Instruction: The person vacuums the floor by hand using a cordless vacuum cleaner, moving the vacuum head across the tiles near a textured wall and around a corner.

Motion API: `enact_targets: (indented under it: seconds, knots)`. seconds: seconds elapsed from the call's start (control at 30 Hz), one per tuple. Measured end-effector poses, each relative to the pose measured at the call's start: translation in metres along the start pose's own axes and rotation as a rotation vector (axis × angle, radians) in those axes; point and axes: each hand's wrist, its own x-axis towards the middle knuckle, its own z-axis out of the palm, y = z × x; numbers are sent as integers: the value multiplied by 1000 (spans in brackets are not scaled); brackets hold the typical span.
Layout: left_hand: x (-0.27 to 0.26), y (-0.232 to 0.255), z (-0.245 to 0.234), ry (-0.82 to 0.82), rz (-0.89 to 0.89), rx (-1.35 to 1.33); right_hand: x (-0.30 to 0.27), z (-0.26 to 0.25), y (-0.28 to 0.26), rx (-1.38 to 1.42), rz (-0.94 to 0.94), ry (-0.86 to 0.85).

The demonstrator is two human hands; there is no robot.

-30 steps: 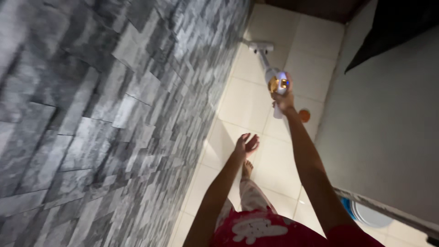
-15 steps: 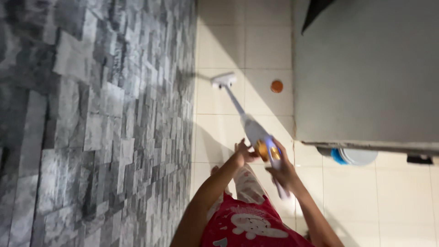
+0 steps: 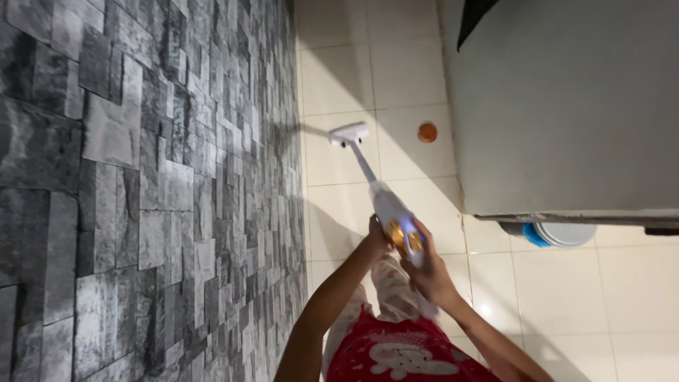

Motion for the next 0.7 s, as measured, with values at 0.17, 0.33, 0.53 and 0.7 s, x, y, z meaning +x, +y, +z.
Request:
enact_targets:
  seconds: [0.17,0.33,0.53,0.7]
  knots:
    - [37,56,15,-582,397,-9,118,24,8,-24,-520,43]
    - [49,87,39,-635,311,-218,229,39,-8,-147,-400,91]
    - [34,111,28,-55,68,-195,211,33,-1,-122,-380,53]
    - [25,83,18,-262,66,-90,133,26,39,-139,-387,71]
